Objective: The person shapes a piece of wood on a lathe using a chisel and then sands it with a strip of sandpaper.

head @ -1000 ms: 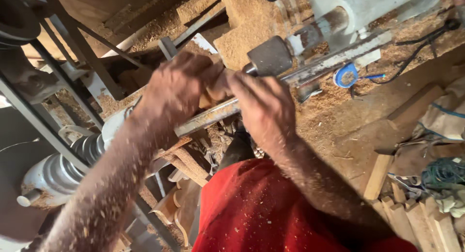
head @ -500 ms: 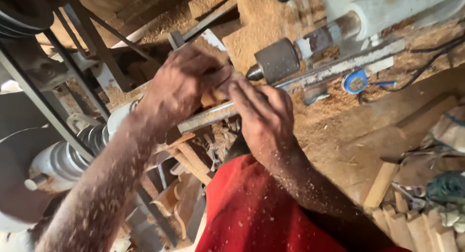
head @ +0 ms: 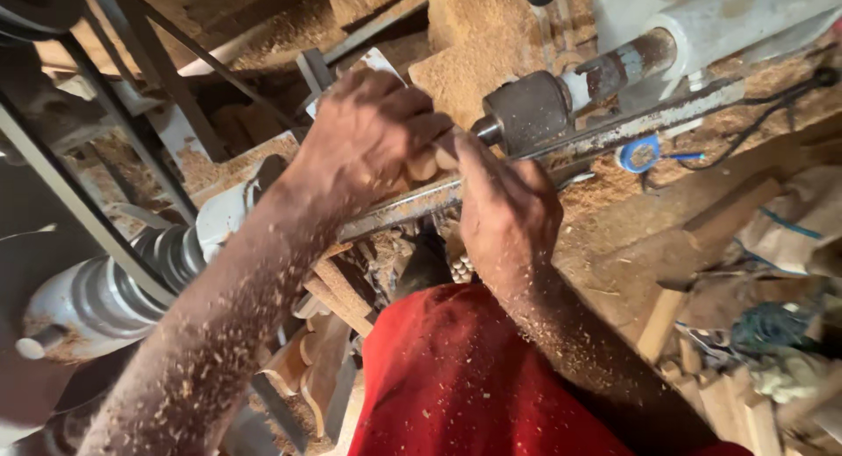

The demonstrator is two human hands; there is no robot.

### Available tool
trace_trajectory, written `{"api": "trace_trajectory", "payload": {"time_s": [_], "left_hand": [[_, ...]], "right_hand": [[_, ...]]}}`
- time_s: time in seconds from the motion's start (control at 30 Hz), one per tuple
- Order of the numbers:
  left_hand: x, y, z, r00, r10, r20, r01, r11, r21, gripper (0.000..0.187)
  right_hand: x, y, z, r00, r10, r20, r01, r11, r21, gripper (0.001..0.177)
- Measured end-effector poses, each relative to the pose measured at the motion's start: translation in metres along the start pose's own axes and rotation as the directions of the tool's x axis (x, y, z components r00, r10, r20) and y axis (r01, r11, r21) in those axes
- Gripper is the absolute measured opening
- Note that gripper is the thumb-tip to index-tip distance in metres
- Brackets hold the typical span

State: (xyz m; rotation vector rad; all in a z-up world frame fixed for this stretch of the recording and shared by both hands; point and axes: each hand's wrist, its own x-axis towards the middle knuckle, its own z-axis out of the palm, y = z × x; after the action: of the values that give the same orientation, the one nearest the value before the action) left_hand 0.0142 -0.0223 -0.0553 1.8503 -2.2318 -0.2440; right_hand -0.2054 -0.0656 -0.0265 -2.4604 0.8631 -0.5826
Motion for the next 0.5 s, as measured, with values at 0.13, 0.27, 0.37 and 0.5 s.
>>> {"api": "trace_trajectory", "payload": {"time_s": [0.13, 0.27, 0.37, 0.5], "left_hand": [[0.008, 0.009, -0.017, 0.971, -0.076, 0.226, 0.061, 0.995, 0.073, 0.031], [0.023, 0.005, -0.028, 0.843, -0.127, 0.522, -0.044, 0.952, 0.303, 0.030], [0.009, 0.000, -0.027, 0.942, -0.013, 0.335, -0.120, 0.921, 0.371, 0.015], [0.003, -0.003, -0.027, 0.986, 0.093, 0.138, -0.143, 0.899, 0.413, 0.009]], "right_hand": [[0.014, -0.012, -0.008, 0.999, 0.033, 0.019, -0.031, 0.997, -0.071, 0.033], [0.015, -0.013, -0.019, 1.000, -0.026, -0.010, 0.026, 0.998, -0.061, 0.029], [-0.002, -0.031, -0.020, 0.997, -0.007, -0.072, 0.005, 0.999, -0.036, 0.023], [0.000, -0.032, -0.003, 0.990, 0.051, -0.128, -0.043, 0.997, 0.067, 0.014]]}}
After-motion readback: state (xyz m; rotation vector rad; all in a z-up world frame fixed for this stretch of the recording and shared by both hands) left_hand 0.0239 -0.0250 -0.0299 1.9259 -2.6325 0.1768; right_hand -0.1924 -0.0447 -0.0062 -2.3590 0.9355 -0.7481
